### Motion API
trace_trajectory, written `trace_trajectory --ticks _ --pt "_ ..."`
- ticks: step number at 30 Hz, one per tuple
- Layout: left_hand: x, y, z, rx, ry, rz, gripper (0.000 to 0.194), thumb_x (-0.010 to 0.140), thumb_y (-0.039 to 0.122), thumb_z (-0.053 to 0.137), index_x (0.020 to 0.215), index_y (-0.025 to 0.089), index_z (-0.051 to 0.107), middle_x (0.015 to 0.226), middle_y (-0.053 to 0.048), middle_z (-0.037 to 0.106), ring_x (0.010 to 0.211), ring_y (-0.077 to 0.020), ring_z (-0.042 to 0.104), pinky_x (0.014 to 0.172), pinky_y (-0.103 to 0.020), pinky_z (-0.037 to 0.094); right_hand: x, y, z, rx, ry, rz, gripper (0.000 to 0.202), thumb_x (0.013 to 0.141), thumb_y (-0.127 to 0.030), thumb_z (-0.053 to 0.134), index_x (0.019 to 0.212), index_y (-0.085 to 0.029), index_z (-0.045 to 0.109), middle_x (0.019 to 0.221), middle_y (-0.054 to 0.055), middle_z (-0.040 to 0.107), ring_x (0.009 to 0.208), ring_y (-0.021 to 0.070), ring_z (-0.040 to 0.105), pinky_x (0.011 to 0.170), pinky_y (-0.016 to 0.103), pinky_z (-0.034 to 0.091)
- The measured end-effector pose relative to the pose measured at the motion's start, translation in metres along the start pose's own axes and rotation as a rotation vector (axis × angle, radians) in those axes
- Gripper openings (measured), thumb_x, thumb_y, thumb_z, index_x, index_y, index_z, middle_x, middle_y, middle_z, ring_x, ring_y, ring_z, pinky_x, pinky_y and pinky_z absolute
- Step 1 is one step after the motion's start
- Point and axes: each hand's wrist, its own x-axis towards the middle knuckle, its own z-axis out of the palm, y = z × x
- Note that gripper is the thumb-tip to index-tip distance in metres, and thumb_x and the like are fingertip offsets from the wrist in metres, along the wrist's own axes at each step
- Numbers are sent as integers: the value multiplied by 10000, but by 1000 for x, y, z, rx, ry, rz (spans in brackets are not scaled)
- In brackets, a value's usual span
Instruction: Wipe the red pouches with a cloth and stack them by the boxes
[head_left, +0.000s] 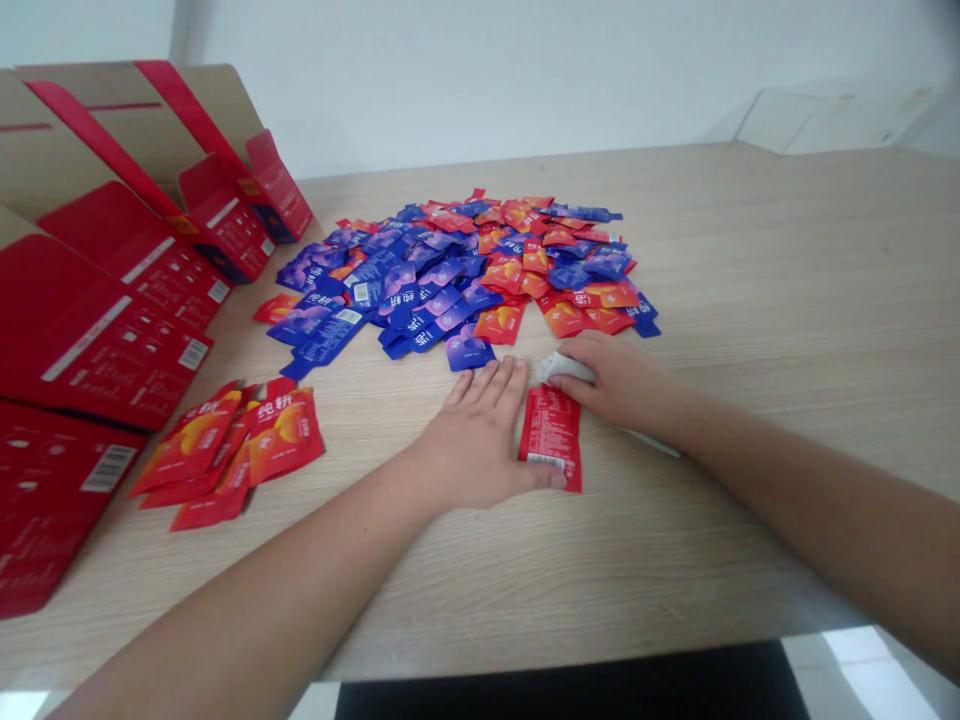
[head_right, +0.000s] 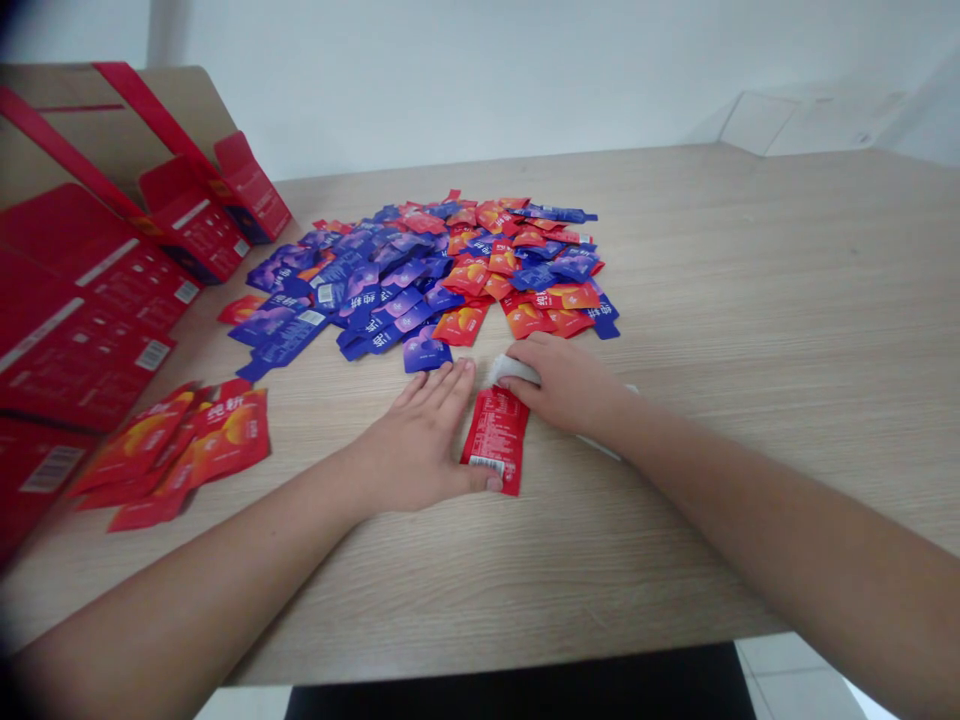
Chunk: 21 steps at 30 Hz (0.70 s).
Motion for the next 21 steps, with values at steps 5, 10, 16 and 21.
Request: trace_trajectory --ticks 5,10,16,21 --pt "0 0 2 -12 20 -6 1352 866 920 572 1748 62 10 1806 -206 11 1694 -374 41 1368 -547 83 -9 -15 -8 57 158 82 194 1064 -389 570 1022 -211 636 1043 105 701 957 280 657 833 395 496" --pt "-1 2 4 -12 39 -19 1357 850 928 576 1750 67 38 1812 -194 51 1694 -375 48 1370 -557 84 -28 -42 -24 232 -206 -125 120 1031 -340 630 1056 -226 660 1044 69 712 945 252 658 845 378 509" --pt "1 3 0 -34 20 -16 1383 820 914 620 1750 68 43 1810 -196 42 1696 -367 51 1369 -562 92 -32 -44 -23 240 -366 -230 139 987 -256 686 1117 -225 722 1215 93 704 1128 278 654 1014 442 507" --pt "2 7 -4 -49 19 -27 1374 825 913 624 1754 92 33 1811 -187 38 1696 -368 37 1365 -571 104 -19 -24 -9 152 -205 -127 156 991 -340 670 1096 -237 724 1138 91 714 1067 283 666 965 437 529"
